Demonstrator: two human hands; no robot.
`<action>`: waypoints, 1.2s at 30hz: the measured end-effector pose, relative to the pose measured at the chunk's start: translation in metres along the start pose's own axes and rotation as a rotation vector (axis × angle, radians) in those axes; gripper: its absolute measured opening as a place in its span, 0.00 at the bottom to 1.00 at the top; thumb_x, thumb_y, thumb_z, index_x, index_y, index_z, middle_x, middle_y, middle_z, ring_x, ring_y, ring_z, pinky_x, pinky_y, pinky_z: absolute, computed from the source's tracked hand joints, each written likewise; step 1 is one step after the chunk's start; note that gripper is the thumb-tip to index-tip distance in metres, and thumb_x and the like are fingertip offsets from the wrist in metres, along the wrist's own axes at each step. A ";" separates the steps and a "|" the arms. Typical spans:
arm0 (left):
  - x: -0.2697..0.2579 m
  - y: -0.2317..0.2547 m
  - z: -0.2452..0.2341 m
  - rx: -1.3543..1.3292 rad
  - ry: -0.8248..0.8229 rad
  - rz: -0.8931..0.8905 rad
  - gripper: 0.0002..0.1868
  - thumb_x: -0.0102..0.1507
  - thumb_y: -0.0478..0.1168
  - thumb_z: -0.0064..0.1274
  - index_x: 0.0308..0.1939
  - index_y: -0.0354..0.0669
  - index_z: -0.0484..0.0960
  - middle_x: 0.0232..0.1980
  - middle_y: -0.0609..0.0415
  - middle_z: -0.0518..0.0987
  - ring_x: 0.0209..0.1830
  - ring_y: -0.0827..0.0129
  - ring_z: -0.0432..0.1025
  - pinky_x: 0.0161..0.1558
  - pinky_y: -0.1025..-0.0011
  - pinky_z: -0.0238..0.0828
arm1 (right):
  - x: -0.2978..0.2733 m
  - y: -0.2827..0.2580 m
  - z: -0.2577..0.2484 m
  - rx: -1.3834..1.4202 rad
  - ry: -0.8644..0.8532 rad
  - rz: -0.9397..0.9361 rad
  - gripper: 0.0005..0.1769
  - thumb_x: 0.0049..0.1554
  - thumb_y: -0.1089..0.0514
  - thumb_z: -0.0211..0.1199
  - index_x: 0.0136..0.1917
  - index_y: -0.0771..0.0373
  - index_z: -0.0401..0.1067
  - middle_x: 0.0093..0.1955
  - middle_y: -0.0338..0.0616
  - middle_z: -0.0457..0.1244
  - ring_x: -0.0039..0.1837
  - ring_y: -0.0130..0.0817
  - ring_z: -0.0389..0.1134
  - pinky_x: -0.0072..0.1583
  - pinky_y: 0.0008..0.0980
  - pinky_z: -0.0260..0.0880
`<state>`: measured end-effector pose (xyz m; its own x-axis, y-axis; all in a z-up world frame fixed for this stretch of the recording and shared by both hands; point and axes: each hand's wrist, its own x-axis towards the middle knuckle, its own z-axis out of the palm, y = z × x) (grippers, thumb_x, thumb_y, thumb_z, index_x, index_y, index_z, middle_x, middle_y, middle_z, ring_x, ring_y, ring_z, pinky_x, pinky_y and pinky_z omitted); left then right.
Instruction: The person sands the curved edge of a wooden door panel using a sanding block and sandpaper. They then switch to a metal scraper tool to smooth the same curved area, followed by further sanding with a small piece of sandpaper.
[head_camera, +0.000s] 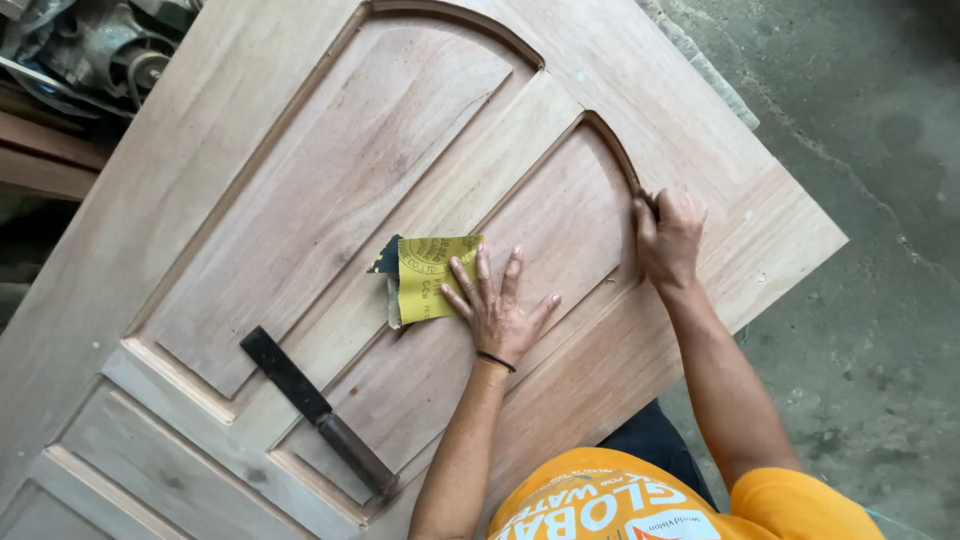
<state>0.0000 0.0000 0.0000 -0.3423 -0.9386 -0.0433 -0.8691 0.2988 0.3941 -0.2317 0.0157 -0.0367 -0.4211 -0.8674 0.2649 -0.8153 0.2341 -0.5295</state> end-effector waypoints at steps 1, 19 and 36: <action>0.001 0.000 0.000 -0.001 0.000 0.000 0.43 0.42 0.64 0.52 0.58 0.63 0.57 0.63 0.45 0.49 0.63 0.36 0.35 0.54 0.38 0.26 | 0.014 0.000 0.010 -0.001 0.000 -0.001 0.14 0.47 0.62 0.64 0.29 0.62 0.59 0.28 0.46 0.54 0.35 0.46 0.57 0.42 0.37 0.55; -0.002 -0.002 0.002 0.037 -0.148 -0.059 0.43 0.42 0.70 0.49 0.59 0.69 0.55 0.66 0.50 0.45 0.64 0.38 0.32 0.55 0.35 0.26 | 0.055 -0.011 0.021 0.024 -0.023 -0.114 0.12 0.48 0.65 0.57 0.30 0.61 0.55 0.29 0.41 0.53 0.34 0.39 0.52 0.44 0.36 0.49; -0.003 -0.003 0.004 -0.047 0.009 0.002 0.42 0.43 0.64 0.52 0.58 0.63 0.57 0.64 0.45 0.48 0.63 0.34 0.34 0.54 0.36 0.28 | -0.061 -0.008 0.003 -0.196 -0.020 0.159 0.10 0.49 0.60 0.59 0.32 0.61 0.60 0.28 0.49 0.56 0.35 0.48 0.58 0.43 0.39 0.52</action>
<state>0.0023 0.0021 -0.0046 -0.3405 -0.9396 -0.0342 -0.8507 0.2924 0.4367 -0.1982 0.0657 -0.0515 -0.5437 -0.8211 0.1736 -0.8019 0.4472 -0.3962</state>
